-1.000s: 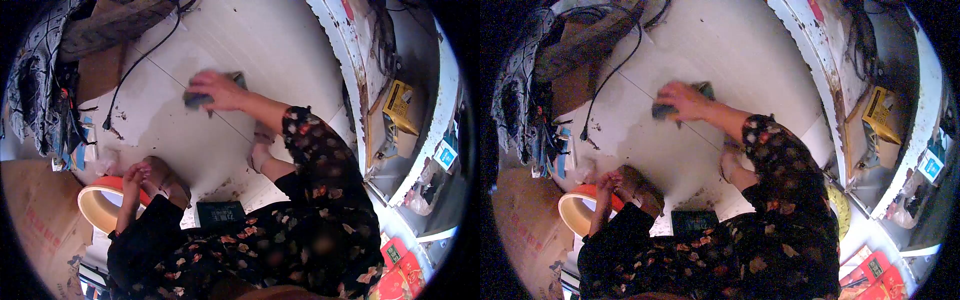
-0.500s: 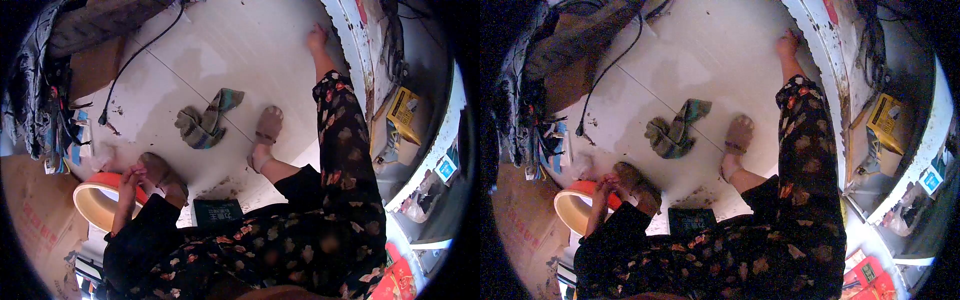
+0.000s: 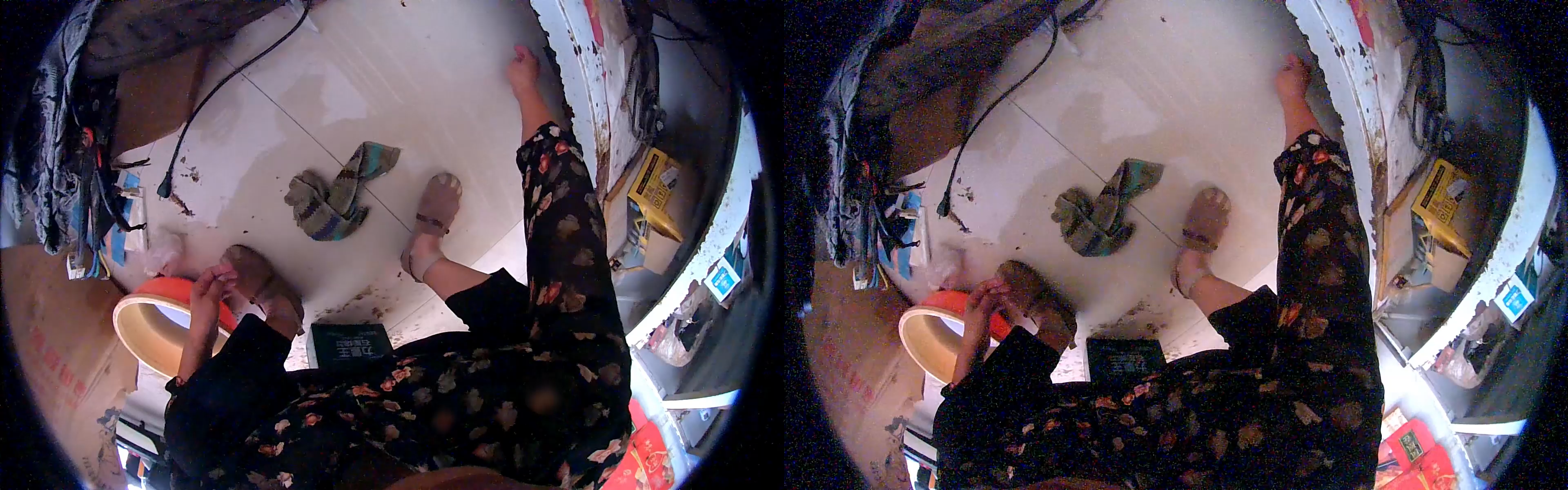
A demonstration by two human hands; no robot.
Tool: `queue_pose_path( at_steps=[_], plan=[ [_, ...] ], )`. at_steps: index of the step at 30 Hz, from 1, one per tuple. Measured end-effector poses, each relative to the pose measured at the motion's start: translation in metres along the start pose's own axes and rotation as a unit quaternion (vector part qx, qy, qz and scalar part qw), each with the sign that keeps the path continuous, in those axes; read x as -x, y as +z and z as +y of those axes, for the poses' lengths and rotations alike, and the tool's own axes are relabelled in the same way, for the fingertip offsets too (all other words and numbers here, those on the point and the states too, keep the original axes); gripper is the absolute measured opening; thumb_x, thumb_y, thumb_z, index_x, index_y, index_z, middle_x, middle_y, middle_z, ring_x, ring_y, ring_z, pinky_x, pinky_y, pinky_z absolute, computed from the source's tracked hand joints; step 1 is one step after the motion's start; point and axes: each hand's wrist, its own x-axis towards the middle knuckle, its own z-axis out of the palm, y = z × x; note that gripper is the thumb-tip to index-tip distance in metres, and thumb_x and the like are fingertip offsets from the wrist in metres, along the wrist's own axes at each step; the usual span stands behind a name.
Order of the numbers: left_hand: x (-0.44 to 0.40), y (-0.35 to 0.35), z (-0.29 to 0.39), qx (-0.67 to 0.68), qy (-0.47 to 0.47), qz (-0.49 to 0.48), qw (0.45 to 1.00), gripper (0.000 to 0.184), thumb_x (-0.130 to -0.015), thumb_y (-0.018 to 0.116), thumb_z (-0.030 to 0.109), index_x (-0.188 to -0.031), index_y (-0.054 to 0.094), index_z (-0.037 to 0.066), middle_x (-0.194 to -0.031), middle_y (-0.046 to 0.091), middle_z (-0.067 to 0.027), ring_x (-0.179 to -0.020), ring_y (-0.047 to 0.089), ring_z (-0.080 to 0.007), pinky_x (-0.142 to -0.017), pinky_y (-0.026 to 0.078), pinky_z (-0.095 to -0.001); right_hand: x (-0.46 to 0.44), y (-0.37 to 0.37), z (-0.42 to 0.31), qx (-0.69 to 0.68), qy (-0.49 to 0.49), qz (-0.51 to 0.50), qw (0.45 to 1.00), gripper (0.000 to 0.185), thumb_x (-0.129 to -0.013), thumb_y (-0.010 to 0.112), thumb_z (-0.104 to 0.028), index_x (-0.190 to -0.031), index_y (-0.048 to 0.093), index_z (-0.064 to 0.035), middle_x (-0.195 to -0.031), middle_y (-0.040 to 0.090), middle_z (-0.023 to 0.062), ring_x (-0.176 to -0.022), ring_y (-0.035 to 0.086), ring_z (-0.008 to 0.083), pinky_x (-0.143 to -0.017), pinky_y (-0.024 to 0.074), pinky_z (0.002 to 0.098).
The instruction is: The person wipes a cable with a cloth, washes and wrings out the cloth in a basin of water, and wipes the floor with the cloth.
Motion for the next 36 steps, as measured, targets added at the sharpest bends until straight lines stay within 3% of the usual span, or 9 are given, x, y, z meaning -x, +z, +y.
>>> queue_pose_path(
  at_steps=[5, 8, 11, 27, 32, 35, 36],
  plan=[
    [0.001, -0.001, 0.000, -0.008, -0.001, -0.001, 1.000, 0.024, -0.090, 0.046, 0.011, -0.110, 0.059, 0.008, -0.100, 0.065, -0.0027, -0.088, 0.058, -0.0101, -0.077, 0.043, -0.0239, -0.004, 0.021, 0.021, -0.029, -0.033, 0.035, 0.998, 0.038, -0.077, 0.051, -0.005, -0.114, 0.059, -0.0072, -0.113, 0.061, 0.0163, -0.101, 0.058, 0.0298, -0.087, 0.0461, 0.0351],
    [0.001, 0.000, 0.002, -0.015, 0.002, 0.001, 1.000, 0.025, -0.090, 0.046, 0.012, -0.110, 0.059, 0.008, -0.100, 0.065, -0.0026, -0.087, 0.058, -0.0099, -0.076, 0.043, -0.0237, 0.019, -0.010, -0.024, -0.079, 0.051, -0.029, 0.995, 0.039, -0.077, 0.051, -0.005, -0.115, 0.058, -0.0058, -0.110, 0.061, 0.0160, -0.098, 0.059, 0.0292, -0.086, 0.0460, 0.0353],
    [0.002, 0.002, 0.005, -0.024, 0.000, 0.004, 1.000, 0.025, -0.089, 0.046, 0.012, -0.110, 0.060, 0.008, -0.100, 0.065, -0.0026, -0.087, 0.058, -0.0098, -0.076, 0.042, -0.0236, 0.011, 0.009, -0.003, -0.035, -0.007, 0.030, 0.999, 0.040, -0.077, 0.051, -0.004, -0.116, 0.057, -0.0060, -0.110, 0.061, 0.0160, -0.098, 0.057, 0.0291, -0.086, 0.0455, 0.0357],
    [0.002, 0.003, 0.005, -0.011, -0.001, 0.012, 1.000, 0.023, -0.090, 0.047, 0.012, -0.108, 0.060, 0.007, -0.099, 0.064, -0.0029, -0.087, 0.058, -0.0103, -0.076, 0.043, -0.0241, -0.002, 0.040, 0.026, -0.073, 0.046, 0.007, 0.996, 0.040, -0.078, 0.050, -0.004, -0.118, 0.056, -0.0088, -0.112, 0.057, 0.0155, -0.104, 0.049, 0.0323, -0.090, 0.0404, 0.0390],
    [0.000, 0.003, 0.005, -0.003, 0.009, 0.002, 1.000, 0.022, -0.091, 0.048, 0.014, -0.108, 0.060, 0.008, -0.099, 0.065, -0.0029, -0.087, 0.058, -0.0104, -0.077, 0.043, -0.0240, 0.003, 0.003, -0.004, -0.026, -0.033, -0.106, 0.994, 0.038, -0.077, 0.053, -0.002, -0.114, 0.057, -0.0086, -0.107, 0.058, 0.0150, -0.101, 0.052, 0.0315, -0.085, 0.0437, 0.0393],
    [0.003, 0.006, 0.009, 0.003, 0.005, 0.001, 1.000, 0.022, -0.091, 0.048, 0.015, -0.108, 0.060, 0.008, -0.099, 0.064, -0.0028, -0.087, 0.058, -0.0101, -0.077, 0.043, -0.0241, 0.067, -0.013, -0.078, 0.000, -0.213, 0.009, 0.977, 0.034, -0.075, 0.058, -0.004, -0.109, 0.060, -0.0049, -0.112, 0.057, 0.0185, -0.112, 0.047, 0.0360, -0.098, 0.0360, 0.0427],
    [0.002, 0.006, 0.010, -0.001, 0.002, 0.004, 1.000, 0.022, -0.091, 0.049, 0.015, -0.107, 0.060, 0.008, -0.098, 0.064, -0.0028, -0.087, 0.058, -0.0100, -0.077, 0.043, -0.0242, 0.104, -0.022, -0.112, -0.058, -0.230, -0.031, 0.971, 0.046, -0.075, 0.057, -0.005, -0.120, 0.052, -0.0046, -0.121, 0.050, 0.0189, -0.113, 0.045, 0.0345, -0.099, 0.0361, 0.0420]
  ],
)
